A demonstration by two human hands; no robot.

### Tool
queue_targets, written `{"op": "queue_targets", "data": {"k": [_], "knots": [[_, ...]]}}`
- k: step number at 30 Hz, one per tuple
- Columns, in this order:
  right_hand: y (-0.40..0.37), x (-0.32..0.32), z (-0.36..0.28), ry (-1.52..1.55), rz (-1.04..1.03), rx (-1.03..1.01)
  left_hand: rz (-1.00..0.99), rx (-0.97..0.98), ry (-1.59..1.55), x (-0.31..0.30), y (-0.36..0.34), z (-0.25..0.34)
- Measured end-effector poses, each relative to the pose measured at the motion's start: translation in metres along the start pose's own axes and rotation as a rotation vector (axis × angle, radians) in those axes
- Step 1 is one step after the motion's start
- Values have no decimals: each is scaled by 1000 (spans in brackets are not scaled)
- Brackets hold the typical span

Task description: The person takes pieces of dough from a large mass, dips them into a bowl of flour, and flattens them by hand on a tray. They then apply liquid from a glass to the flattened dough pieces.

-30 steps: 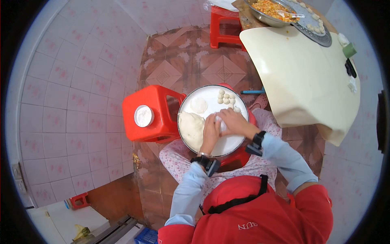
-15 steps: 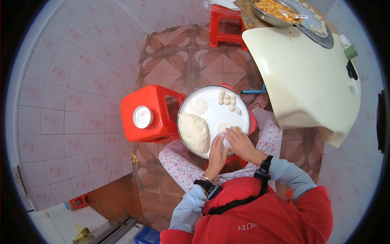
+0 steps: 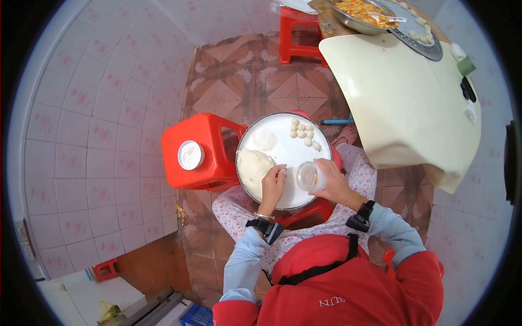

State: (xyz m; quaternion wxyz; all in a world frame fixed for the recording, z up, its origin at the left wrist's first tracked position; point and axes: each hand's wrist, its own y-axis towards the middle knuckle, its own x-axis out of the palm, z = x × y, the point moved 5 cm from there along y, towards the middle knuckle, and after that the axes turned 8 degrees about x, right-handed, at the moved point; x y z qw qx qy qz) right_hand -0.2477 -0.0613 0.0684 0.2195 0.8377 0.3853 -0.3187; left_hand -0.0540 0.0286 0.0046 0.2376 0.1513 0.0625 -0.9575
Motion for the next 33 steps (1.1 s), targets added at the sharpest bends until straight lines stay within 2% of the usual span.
{"op": "queue_targets", "data": {"k": [2, 4, 6, 7, 9, 10, 12, 13, 15, 19, 22, 24, 28, 30, 31, 33], "knots": [[4, -8, 14, 105, 86, 198, -20, 33, 33, 7, 9, -2], [4, -9, 29, 172, 126, 271, -38, 58, 70, 14, 12, -6], [5, -6, 51, 375, 176, 412, -30, 260, 249, 19, 16, 3], [4, -5, 56, 378, 176, 414, -32, 259, 251, 21, 17, 5], [1, -8, 67, 564, 254, 528, -98, 395, 473, 30, 19, 15], [0, -8, 66, 565, 255, 529, -99, 395, 474, 35, 20, 19], [0, -11, 63, 514, 253, 506, -124, 245, 558, 44, 25, 15], [0, -12, 61, 514, 257, 508, -127, 247, 559, 45, 27, 14], [-1, -14, 56, 440, 225, 481, -182, 52, 559, 46, 32, 1], [-2, -13, 57, 418, 231, 482, -187, 60, 589, 45, 35, -9], [-1, -15, 53, 432, 216, 501, -110, 176, 586, 44, 35, -10], [8, -16, 42, 213, 197, 366, -11, 221, 541, 39, 37, -8], [30, -13, 22, 79, 116, 322, 92, 272, 488, 24, 37, 12], [39, -3, 14, -23, 28, 237, 154, 172, 229, 9, 29, 27], [41, 1, 13, -20, 30, 238, 152, 173, 231, 7, 23, 34], [44, 18, 1, -134, -58, 47, 70, 245, 102, 4, 8, 44]]}}
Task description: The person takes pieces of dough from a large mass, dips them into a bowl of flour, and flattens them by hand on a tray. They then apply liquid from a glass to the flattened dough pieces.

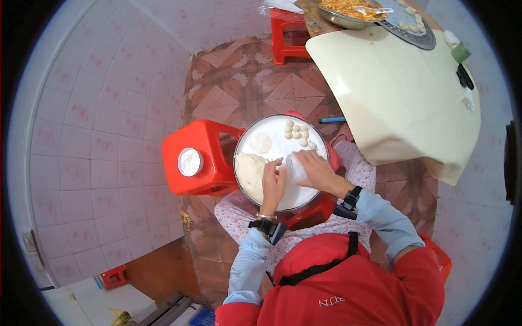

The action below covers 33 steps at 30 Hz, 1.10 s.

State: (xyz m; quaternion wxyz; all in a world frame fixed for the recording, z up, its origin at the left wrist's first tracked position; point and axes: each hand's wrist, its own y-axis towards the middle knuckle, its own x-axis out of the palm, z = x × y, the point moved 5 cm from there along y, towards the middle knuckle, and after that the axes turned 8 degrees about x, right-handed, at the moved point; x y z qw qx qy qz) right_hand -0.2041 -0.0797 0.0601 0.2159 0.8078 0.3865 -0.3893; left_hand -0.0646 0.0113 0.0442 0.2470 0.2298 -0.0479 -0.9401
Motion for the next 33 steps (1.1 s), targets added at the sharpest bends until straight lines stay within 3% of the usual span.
{"op": "queue_targets", "data": {"k": [4, 9, 11, 16, 19, 21, 22, 24, 29, 31, 33], "knots": [[5, 10, -11, -160, -80, -66, -148, 18, 79, 10, -17, 10], [34, 11, 3, -96, -185, -34, -117, -56, 14, 14, 6, -11], [48, 6, 12, -66, -222, -7, -133, 28, 177, 20, 24, -15], [66, 3, 30, -2, -236, -2, -136, -25, 266, 28, 55, -18], [50, 7, 25, -48, -211, -28, -133, -23, 252, 28, 37, -19], [30, 10, 15, -73, -124, -97, -38, 184, 253, 24, 17, -8], [21, 10, 6, -76, -125, -102, -32, 184, 254, 20, 6, -2], [-3, 7, -10, -198, -55, -96, -105, 8, 137, 19, -20, 1], [-26, 30, -12, -321, 71, -94, -53, 20, 141, 18, -57, 5], [-24, 24, -11, -283, 27, -87, -48, -4, 93, 16, -56, 1], [-21, 17, -7, -241, -18, -81, 66, 134, 96, 4, -48, 0]]}}
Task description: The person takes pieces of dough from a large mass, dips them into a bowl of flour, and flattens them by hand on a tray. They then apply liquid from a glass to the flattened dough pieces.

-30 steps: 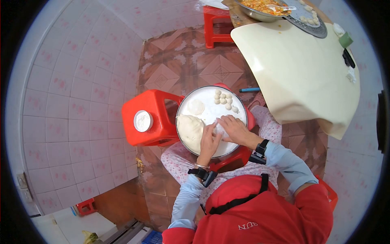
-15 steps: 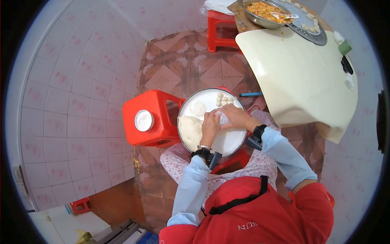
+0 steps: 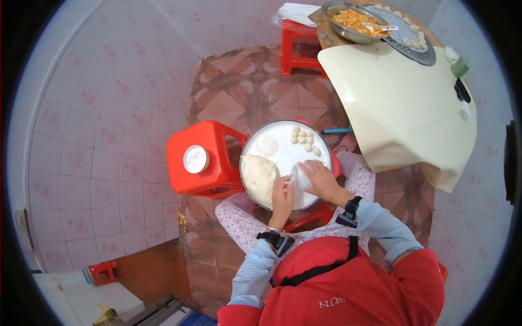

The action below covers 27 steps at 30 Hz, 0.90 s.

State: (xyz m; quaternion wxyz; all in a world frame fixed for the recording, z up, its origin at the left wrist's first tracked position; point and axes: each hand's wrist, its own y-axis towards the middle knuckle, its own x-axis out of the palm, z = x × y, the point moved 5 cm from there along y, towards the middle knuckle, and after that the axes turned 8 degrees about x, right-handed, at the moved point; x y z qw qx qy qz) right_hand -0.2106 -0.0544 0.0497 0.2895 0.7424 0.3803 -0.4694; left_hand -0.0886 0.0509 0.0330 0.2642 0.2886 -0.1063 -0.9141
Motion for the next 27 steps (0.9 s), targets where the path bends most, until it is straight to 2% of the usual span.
{"op": "queue_targets", "data": {"k": [1, 2, 3, 4, 5, 7, 8, 9, 10, 11, 13, 14, 16, 20, 22, 25, 27], "knots": [[2, -6, 9, 141, 18, 89, 3, 0, 2, -2, 3, -3], [3, -9, 20, 282, 35, 180, 61, -200, -149, -5, 3, -15], [4, -10, 26, 283, 34, 179, 117, -401, -301, -5, 1, -27], [6, -9, 40, 388, 37, 280, 119, -445, -296, -5, 2, -32], [7, -7, 52, 493, 40, 382, 120, -445, -295, -6, 4, -36], [8, -7, 69, 594, 68, 410, -1, -402, -170, -2, 8, -44], [6, -4, 80, 757, 56, 495, -2, -402, -169, 1, 12, -49], [5, 0, 87, 920, 43, 579, -40, -252, -25, 6, 20, -48], [4, -18, 79, 879, 36, 626, -77, -101, 119, 10, 28, -43], [3, -25, 75, 881, 36, 627, -79, -101, 119, 16, 33, -44], [-1, -33, 74, 839, 73, 640, -92, 56, 237, 27, 46, -32], [-2, -32, 75, 840, 77, 644, -96, 59, 236, 32, 50, -30], [-6, -32, 74, 898, 123, 598, -228, -57, 387, 41, 57, -24], [-13, -32, 77, 871, 154, 592, -223, -177, 406, 50, 59, -40], [-16, -29, 80, 837, 143, 632, -316, -229, 450, 54, 58, -53], [-18, -24, 85, 876, 161, 628, -297, -130, 555, 58, 59, -59], [-20, -24, 87, 878, 167, 635, -316, -128, 506, 59, 59, -64]]}}
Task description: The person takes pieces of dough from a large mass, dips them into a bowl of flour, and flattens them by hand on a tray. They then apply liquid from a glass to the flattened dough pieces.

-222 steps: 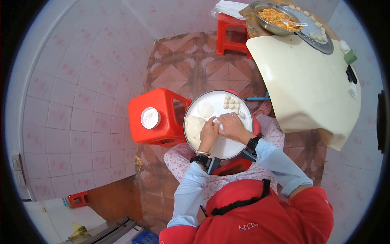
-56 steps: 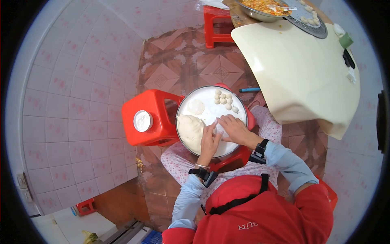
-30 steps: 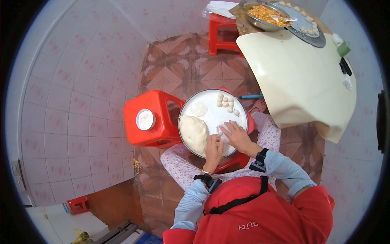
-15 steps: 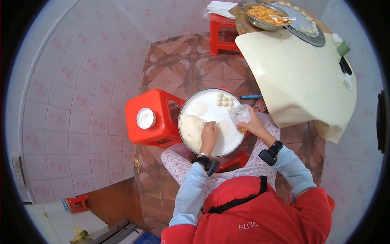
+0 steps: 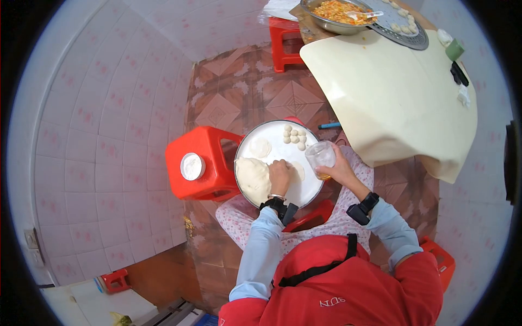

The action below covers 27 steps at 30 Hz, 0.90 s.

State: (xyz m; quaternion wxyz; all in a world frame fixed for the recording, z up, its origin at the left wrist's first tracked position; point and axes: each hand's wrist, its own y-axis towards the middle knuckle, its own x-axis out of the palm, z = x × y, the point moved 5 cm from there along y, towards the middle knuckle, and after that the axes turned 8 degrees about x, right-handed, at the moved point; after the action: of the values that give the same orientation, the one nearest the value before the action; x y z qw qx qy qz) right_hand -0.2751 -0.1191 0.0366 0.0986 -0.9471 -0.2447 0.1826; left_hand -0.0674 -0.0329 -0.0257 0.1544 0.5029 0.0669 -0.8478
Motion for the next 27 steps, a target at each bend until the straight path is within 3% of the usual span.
{"op": "queue_targets", "data": {"k": [4, 8, 10, 14, 16, 26, 27], "knots": [[-4, -3, -5, 13, -4, 10, 63, -61, -198, -4, -10, 1], [-4, -2, -4, 44, -29, 5, 31, -115, -198, -1, -6, -4], [-5, -1, -4, 87, -34, 23, -88, -98, -87, 5, -1, -4], [-7, -4, -5, 68, -22, 36, -49, -3, -22, 0, 1, -2], [-6, -4, 0, 87, -33, 49, -50, -127, -265, -1, -3, -3], [-7, -4, -2, 73, -40, 20, -105, -72, -375, 10, -5, -3], [-6, -4, 0, 62, -29, 28, -193, -258, -606, 18, -3, -11]]}}
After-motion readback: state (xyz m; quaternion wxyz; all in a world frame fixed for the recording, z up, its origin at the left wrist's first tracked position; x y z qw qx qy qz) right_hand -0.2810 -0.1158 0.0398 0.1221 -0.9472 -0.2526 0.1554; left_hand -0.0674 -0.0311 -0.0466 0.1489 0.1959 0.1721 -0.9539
